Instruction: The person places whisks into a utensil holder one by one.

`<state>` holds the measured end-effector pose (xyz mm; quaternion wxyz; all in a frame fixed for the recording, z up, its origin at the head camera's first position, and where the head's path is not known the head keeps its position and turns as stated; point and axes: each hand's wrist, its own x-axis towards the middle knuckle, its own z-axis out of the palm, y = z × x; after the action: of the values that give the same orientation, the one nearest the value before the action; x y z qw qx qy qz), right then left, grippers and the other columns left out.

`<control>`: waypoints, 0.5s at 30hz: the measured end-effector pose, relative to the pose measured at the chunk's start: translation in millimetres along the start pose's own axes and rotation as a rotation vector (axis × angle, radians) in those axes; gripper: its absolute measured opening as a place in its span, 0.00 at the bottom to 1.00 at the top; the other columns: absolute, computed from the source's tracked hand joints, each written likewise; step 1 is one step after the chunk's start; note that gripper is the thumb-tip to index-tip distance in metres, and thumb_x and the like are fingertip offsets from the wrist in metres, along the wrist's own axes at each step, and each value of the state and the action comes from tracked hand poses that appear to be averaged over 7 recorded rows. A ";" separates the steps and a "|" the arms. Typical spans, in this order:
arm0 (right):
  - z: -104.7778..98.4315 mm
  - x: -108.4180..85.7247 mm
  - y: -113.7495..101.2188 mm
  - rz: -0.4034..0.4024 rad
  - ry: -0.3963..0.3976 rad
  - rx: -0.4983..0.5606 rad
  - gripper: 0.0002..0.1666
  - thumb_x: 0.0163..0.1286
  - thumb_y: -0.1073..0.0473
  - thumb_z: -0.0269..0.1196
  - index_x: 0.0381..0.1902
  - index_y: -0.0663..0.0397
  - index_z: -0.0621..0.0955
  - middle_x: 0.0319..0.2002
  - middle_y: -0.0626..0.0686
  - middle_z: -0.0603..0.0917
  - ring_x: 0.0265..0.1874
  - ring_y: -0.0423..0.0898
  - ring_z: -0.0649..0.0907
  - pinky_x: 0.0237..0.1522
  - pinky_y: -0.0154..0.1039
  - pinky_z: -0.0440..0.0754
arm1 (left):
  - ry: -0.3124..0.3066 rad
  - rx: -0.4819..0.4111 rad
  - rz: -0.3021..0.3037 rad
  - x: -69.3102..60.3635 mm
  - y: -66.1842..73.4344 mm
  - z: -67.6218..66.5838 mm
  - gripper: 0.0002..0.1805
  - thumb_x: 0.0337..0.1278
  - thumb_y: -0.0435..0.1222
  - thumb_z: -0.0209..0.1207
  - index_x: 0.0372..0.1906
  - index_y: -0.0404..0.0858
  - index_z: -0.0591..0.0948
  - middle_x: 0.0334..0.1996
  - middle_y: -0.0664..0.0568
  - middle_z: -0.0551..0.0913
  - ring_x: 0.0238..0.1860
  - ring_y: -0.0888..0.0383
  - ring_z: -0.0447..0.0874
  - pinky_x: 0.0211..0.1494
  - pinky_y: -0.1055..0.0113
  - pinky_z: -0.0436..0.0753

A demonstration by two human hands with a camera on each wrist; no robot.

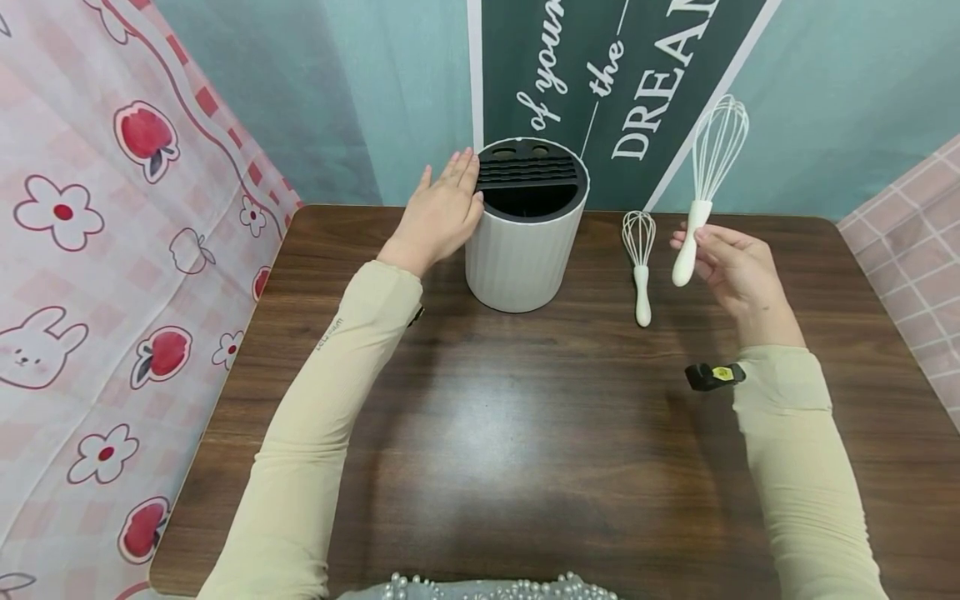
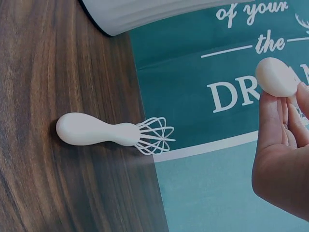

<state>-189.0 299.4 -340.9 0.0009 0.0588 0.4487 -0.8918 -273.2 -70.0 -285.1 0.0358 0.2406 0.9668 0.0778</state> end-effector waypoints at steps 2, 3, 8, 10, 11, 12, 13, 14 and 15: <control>1.5 -2.6 3.0 -0.012 -0.004 -0.017 0.10 0.65 0.75 0.57 0.41 0.74 0.83 0.37 0.62 0.85 0.37 0.52 0.86 0.37 0.39 0.83 | 0.004 0.005 0.004 -1.0 -0.7 0.9 0.32 0.73 0.47 0.23 0.75 0.37 0.41 0.75 0.51 0.38 0.73 0.59 0.33 0.73 0.54 0.36; 2.3 -3.8 4.4 -0.016 -0.004 -0.027 0.10 0.65 0.75 0.57 0.41 0.73 0.83 0.37 0.62 0.86 0.37 0.51 0.86 0.37 0.39 0.83 | 0.007 0.007 0.006 -1.5 -1.0 1.4 0.32 0.73 0.47 0.23 0.75 0.37 0.41 0.75 0.51 0.38 0.74 0.59 0.33 0.73 0.54 0.37; 6.1 -8.8 10.4 -0.039 -0.003 -0.030 0.10 0.65 0.75 0.57 0.40 0.73 0.83 0.37 0.62 0.86 0.37 0.51 0.86 0.37 0.38 0.83 | 0.013 0.016 0.018 -3.7 -2.6 3.7 0.32 0.73 0.47 0.23 0.75 0.37 0.41 0.75 0.51 0.38 0.74 0.58 0.33 0.73 0.53 0.37; 7.5 -10.7 12.5 -0.049 -0.013 -0.011 0.10 0.65 0.75 0.56 0.40 0.74 0.83 0.37 0.63 0.85 0.37 0.52 0.86 0.37 0.39 0.83 | 0.014 0.021 0.023 -4.6 -3.2 4.7 0.32 0.73 0.47 0.23 0.75 0.37 0.41 0.75 0.50 0.38 0.74 0.58 0.33 0.73 0.53 0.37; 8.4 -11.8 13.5 -0.054 -0.017 -0.007 0.10 0.65 0.76 0.56 0.40 0.75 0.83 0.37 0.63 0.85 0.37 0.52 0.86 0.37 0.39 0.83 | 0.015 0.022 0.026 -5.2 -3.5 5.2 0.32 0.73 0.47 0.23 0.75 0.37 0.41 0.75 0.50 0.38 0.74 0.58 0.33 0.73 0.53 0.37; 9.2 -13.0 14.4 -0.059 -0.023 0.003 0.10 0.65 0.76 0.56 0.40 0.75 0.83 0.37 0.63 0.85 0.37 0.52 0.86 0.37 0.39 0.83 | 0.016 0.023 0.029 -5.8 -3.7 5.6 0.32 0.73 0.47 0.23 0.75 0.37 0.41 0.75 0.50 0.38 0.74 0.58 0.33 0.73 0.53 0.37; 10.0 -14.2 15.4 -0.063 -0.028 0.010 0.10 0.65 0.76 0.56 0.40 0.76 0.82 0.37 0.63 0.85 0.37 0.52 0.86 0.37 0.39 0.83 | 0.017 0.026 0.032 -6.4 -4.0 6.0 0.32 0.73 0.47 0.23 0.75 0.37 0.41 0.75 0.50 0.38 0.74 0.58 0.33 0.73 0.53 0.37; 10.6 -15.2 16.4 -0.069 -0.034 0.017 0.10 0.65 0.76 0.56 0.40 0.76 0.82 0.37 0.64 0.85 0.37 0.53 0.86 0.37 0.40 0.83 | 0.018 0.029 0.035 -7.0 -4.3 6.4 0.32 0.73 0.47 0.23 0.75 0.37 0.41 0.75 0.50 0.38 0.74 0.58 0.33 0.73 0.53 0.37; 11.3 -16.2 17.4 -0.076 -0.040 0.018 0.10 0.65 0.76 0.56 0.40 0.76 0.82 0.36 0.64 0.85 0.37 0.53 0.86 0.37 0.40 0.83 | 0.019 0.031 0.038 -7.7 -4.5 6.8 0.32 0.73 0.47 0.23 0.75 0.37 0.41 0.75 0.50 0.38 0.74 0.58 0.33 0.73 0.53 0.37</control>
<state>-173.2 279.1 -346.4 -0.0245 0.0241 0.4424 -0.8962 -267.7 -76.6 -292.3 0.0216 0.2586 0.9635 0.0657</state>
